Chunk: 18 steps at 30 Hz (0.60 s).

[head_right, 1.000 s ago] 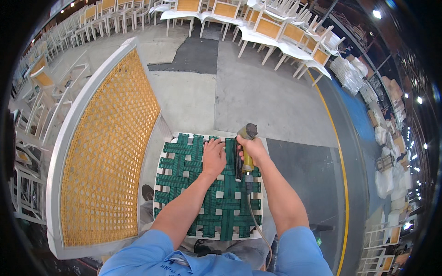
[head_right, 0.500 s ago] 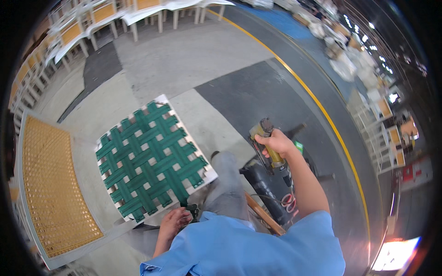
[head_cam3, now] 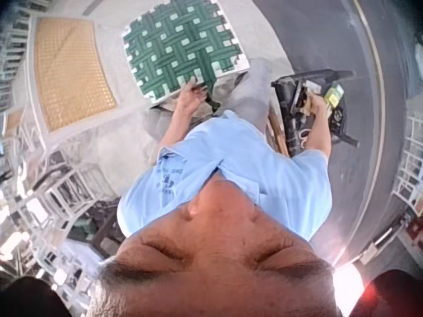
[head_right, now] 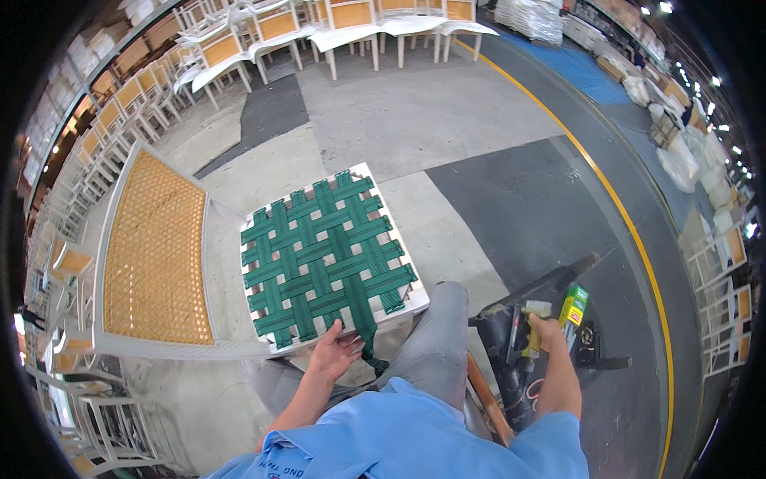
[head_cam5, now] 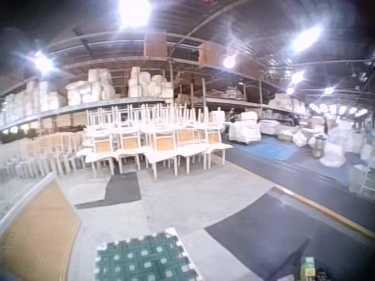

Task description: The person weaves green plastic straps into a white chair frame to create a seat. They interlace the straps by hand and use a pneumatic staple gun to secure the edges.

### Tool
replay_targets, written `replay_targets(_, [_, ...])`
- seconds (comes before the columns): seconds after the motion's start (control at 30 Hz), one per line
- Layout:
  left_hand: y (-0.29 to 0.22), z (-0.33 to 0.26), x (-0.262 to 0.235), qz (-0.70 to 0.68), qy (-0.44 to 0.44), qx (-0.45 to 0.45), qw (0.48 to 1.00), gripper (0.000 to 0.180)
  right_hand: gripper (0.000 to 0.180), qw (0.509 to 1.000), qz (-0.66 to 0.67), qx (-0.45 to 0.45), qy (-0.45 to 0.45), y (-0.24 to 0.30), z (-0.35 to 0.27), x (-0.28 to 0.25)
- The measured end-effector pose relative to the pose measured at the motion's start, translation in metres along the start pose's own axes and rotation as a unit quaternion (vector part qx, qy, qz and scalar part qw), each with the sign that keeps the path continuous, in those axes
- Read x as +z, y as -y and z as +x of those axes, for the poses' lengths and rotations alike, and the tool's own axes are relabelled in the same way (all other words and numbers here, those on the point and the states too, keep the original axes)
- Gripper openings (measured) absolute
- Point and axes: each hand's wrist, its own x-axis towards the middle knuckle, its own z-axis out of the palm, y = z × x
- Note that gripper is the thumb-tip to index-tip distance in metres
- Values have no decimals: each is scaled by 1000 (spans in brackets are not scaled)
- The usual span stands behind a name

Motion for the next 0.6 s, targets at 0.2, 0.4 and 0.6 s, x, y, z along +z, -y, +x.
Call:
replay_targets(0.2, [7, 2, 5, -2, -39, 52, 998, 49, 44, 856, -457, -175, -167, -6, -41, -14])
replay_targets(0.4, [39, 5, 13, 57, -47, 133, 988, 52, 32, 905, -234, -353, -47, 12, -84, 15])
replay_targets(0.6, [53, 5, 19, 337, -34, 148, 929, 42, 28, 907, -145, -312, 245, 28, -121, 155])
